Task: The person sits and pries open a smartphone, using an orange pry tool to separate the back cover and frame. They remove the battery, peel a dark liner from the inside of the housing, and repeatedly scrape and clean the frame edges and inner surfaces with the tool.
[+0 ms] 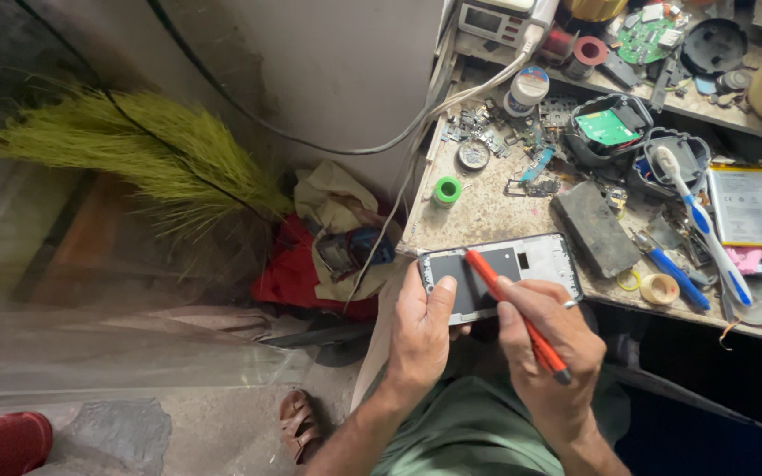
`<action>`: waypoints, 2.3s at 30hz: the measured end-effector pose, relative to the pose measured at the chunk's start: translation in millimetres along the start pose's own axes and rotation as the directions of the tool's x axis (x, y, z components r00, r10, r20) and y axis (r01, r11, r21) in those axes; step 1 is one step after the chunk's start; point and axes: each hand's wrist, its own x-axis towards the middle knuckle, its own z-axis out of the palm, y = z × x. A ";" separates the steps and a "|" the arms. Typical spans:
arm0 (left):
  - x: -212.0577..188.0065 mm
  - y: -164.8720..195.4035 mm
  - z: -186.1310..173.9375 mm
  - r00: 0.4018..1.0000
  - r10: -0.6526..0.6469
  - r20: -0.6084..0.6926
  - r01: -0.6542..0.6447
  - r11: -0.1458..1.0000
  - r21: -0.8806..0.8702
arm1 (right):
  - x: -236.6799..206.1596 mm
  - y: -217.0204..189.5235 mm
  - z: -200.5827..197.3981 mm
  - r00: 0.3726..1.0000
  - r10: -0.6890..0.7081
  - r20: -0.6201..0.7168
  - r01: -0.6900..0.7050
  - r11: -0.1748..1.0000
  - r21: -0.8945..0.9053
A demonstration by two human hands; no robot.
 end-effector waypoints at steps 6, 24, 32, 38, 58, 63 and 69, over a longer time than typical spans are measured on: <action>-0.4 -6.3 -2.6 1.000 -0.004 0.016 0.005 0.999 -0.034 | -0.2 2.1 -9.3 0.997 0.049 -0.056 -0.051 0.998 -0.032; -1.0 5.9 5.1 0.998 -0.063 -0.026 0.061 0.997 -0.051 | -6.2 -1.4 -3.4 0.996 0.048 0.075 -0.064 0.974 0.216; -1.1 1.8 5.4 0.996 0.075 -0.043 -0.073 0.997 0.032 | -3.1 -10.8 2.5 0.995 -0.054 0.086 0.045 0.993 0.105; -1.2 2.9 3.7 0.992 0.122 -0.034 -0.117 0.986 0.117 | -2.2 -13.0 4.8 0.993 -0.072 0.097 0.063 0.994 0.094; -3.2 3.4 4.8 0.996 -0.076 -0.041 0.077 0.996 0.041 | -2.3 -17.6 -1.8 0.999 -0.012 0.030 0.010 0.999 0.043; -1.9 5.0 5.4 0.986 0.168 0.010 -0.168 0.980 0.111 | -1.5 -18.6 0.7 0.995 -0.074 0.059 0.071 0.996 0.057; -2.0 3.4 4.6 0.994 0.103 -0.025 -0.098 0.984 0.152 | -0.9 -18.9 0.4 0.992 -0.111 0.066 0.108 0.993 0.049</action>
